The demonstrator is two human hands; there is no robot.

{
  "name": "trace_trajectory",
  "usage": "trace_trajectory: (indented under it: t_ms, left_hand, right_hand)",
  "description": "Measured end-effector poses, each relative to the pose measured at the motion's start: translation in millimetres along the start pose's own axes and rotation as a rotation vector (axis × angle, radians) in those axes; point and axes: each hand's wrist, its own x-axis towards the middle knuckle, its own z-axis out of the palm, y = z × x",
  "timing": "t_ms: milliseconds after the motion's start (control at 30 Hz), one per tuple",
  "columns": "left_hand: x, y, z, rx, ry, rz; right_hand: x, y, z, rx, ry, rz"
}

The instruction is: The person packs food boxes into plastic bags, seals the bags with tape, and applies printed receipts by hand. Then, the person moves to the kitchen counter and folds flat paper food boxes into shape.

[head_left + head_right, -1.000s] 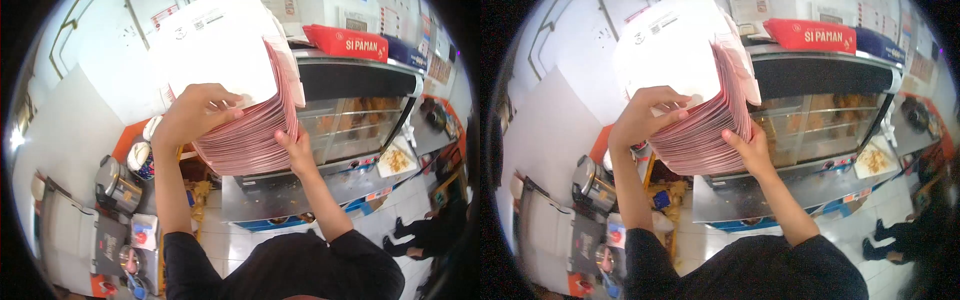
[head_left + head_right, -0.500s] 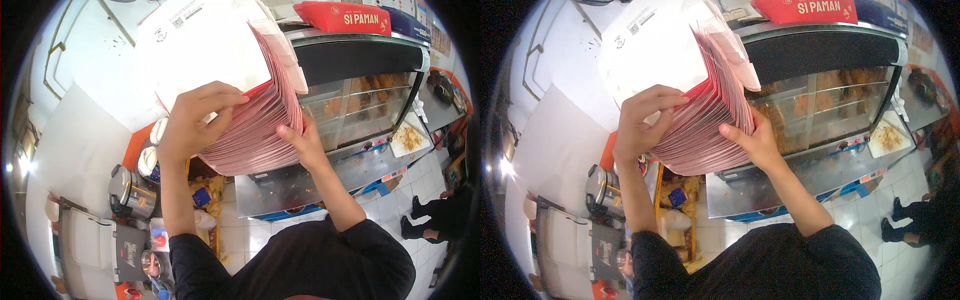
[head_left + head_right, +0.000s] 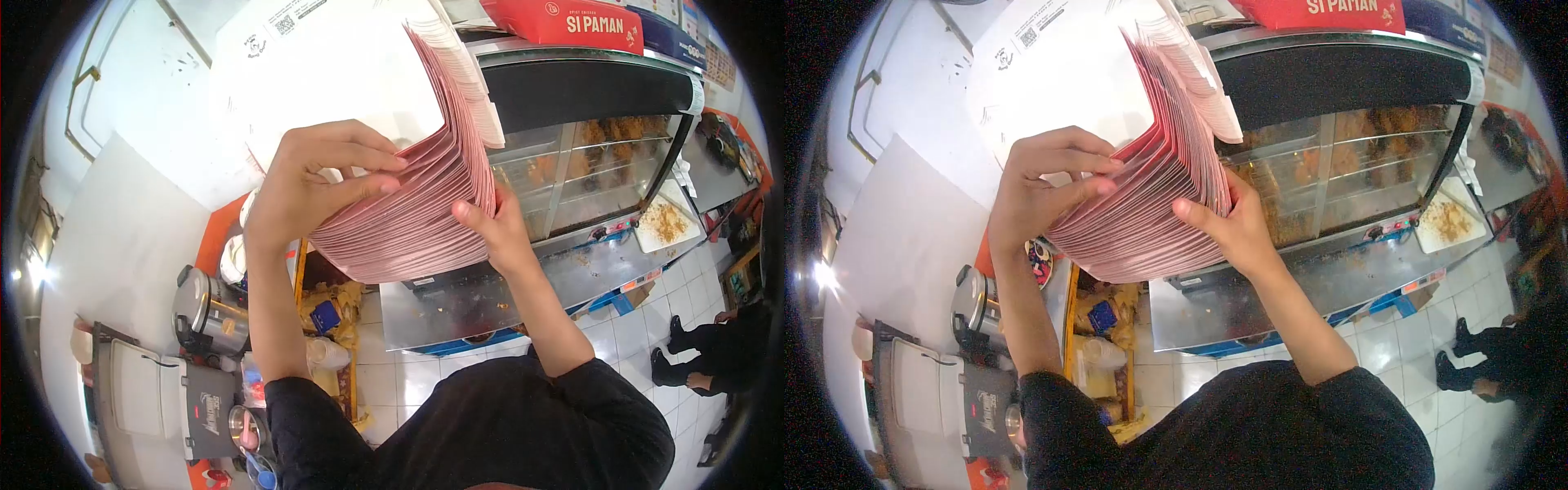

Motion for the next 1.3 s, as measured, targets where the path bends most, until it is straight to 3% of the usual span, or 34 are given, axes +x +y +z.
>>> trace_trajectory:
  t_ms: [167, 267, 467, 667, 767, 967, 1067, 1167, 1300]
  left_hand:
    - [-1, 11, 12, 0.152, 0.090, -0.011]
    - [-2, 4, 14, 0.285, 0.055, 0.168]
    - [-2, -1, 10, 0.189, 0.018, 0.196]
    - [1, 9, 23, 0.221, 0.127, 0.180]
    - [0, 6, 18, 0.332, 0.031, 0.232]
    - [1, 2, 16, 0.259, -0.002, 0.202]
    - [4, 15, 28, 0.239, 0.120, 0.189]
    - [1, 14, 23, 0.349, -0.002, 0.190]
    - [3, 17, 21, 0.233, -0.004, 0.165]
  right_hand:
    - [-2, -3, 4, 0.023, 0.020, -0.021]
    - [-4, -4, 6, 0.045, 0.016, -0.017]
    - [-4, -4, 8, 0.072, 0.023, 0.003]
    - [-5, -6, 9, 0.076, 0.036, -0.011]
    - [-5, -8, 8, 0.075, 0.034, 0.025]
    - [-5, -11, 8, 0.058, 0.043, 0.048]
    - [-5, -11, 8, 0.062, 0.050, 0.028]
    - [-6, -11, 8, 0.062, 0.052, 0.043]
    - [-6, -10, 7, 0.062, 0.033, 0.037]
